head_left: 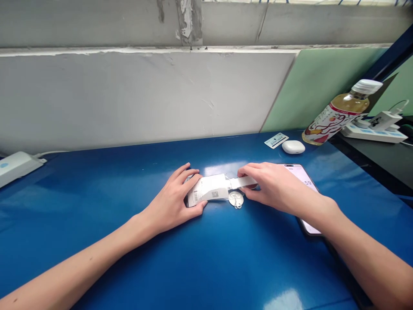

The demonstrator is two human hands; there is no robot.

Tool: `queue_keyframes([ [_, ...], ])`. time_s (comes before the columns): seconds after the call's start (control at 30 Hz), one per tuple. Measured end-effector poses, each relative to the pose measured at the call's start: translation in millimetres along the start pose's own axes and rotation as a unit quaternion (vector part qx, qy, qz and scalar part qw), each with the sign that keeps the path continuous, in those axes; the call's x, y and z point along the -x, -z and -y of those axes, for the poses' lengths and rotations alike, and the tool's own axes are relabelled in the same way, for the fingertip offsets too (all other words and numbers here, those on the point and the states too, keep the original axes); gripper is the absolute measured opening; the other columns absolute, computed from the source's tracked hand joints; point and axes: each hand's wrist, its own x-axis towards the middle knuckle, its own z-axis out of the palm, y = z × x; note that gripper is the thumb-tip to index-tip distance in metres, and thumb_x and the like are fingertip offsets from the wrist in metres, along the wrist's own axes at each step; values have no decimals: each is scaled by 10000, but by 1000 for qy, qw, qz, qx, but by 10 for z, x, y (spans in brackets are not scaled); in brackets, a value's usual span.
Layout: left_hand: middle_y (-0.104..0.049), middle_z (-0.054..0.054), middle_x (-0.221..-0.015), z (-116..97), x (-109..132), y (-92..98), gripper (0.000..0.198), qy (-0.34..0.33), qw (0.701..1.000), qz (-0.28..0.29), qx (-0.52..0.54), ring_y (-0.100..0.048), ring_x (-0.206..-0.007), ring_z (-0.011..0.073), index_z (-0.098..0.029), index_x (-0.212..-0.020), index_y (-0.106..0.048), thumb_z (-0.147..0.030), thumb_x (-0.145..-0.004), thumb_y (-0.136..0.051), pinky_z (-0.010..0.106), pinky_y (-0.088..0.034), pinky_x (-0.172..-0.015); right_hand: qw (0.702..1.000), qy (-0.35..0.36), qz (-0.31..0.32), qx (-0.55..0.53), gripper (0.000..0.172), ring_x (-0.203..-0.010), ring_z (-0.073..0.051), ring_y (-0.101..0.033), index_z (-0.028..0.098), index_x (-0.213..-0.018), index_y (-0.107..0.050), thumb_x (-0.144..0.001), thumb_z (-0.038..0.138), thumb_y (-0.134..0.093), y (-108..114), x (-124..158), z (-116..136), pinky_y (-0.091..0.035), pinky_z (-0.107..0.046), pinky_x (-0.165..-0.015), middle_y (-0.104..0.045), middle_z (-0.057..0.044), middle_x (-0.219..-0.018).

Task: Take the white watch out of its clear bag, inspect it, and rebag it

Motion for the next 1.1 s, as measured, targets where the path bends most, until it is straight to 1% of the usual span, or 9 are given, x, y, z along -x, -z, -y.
queue_keyframes([
  [0.07,-534,155,-1419,5,3,0,508,7,1000,-7,-3,-286,-1462,408,-182,-1290,-572,-448,-862,-631,585,-403,-1123,999,-22,-22,-8,126,-741,-233,-688,216,-953,-674,-831,239,-649,16,-9,-5,-491,-332,-642,-738,-32,-874],
  [0.2,-543,161,-1399,25,6,-5,547,16,1000,-17,-5,-315,-1444,416,-178,-1305,-565,-460,-843,-642,587,-413,-1114,988,-35,-145,-41,161,-850,-229,-714,210,-990,-704,-896,314,-624,41,-9,-41,-527,-332,-728,-763,-57,-1004],
  [0.37,-534,171,-1411,32,10,-16,557,9,1000,-13,-12,-320,-1445,415,-165,-1316,-560,-462,-848,-620,574,-408,-1123,946,-53,-316,-41,199,-1003,-268,-694,212,-1091,-687,-949,310,-588,108,-10,-67,-541,-411,-892,-741,-106,-1104],
  [0.47,-506,188,-1456,34,11,-23,621,3,1000,-2,-26,-293,-1463,408,-132,-1391,-507,-471,-877,-590,587,-353,-1155,925,-59,-373,-40,208,-1020,-276,-691,196,-1116,-674,-954,297,-591,107,-26,-50,-544,-425,-903,-737,-128,-1093],
  [0.6,-355,208,-1573,40,16,-20,877,-2,1000,-5,-3,-295,-1469,401,-123,-1553,-252,-523,-870,-630,599,-286,-1183,914,-27,-400,-59,207,-976,-270,-704,202,-1126,-666,-939,272,-612,10,-50,13,-565,-423,-859,-739,-122,-1063],
  [0.7,-263,212,-1610,13,19,-2,958,-3,996,-89,26,-306,-1470,376,-150,-1578,-141,-475,-856,-681,545,-349,-1165,917,27,-392,-70,207,-930,-255,-704,184,-1115,-660,-925,260,-635,-85,-56,101,-577,-399,-817,-740,-123,-1026],
  [0.87,-414,188,-1522,-90,9,11,709,-90,966,-244,-4,-371,-1438,347,-178,-1485,-357,-258,-867,-695,514,-361,-1162,923,126,-360,-52,216,-843,-230,-681,135,-1098,-640,-928,268,-646,-118,-100,263,-571,-365,-762,-742,-144,-993],
  [1.0,-631,138,-1290,-153,5,-1,438,-146,961,-233,12,-445,-1384,323,-175,-1318,-523,-156,-899,-648,490,-387,-1135,910,173,-374,-41,184,-747,-204,-663,143,-1007,-641,-924,306,-657,5,-267,344,-549,-335,-719,-756,-129,-931],
  [1.1,-689,85,-1182,-245,19,61,260,-75,970,-219,75,-546,-1283,276,-189,-1214,-581,-164,-955,-580,434,-389,-1115,901,192,-386,-46,154,-705,-177,-641,192,-924,-641,-947,343,-622,103,-443,378,-523,-306,-706,-755,-71,-849],
])
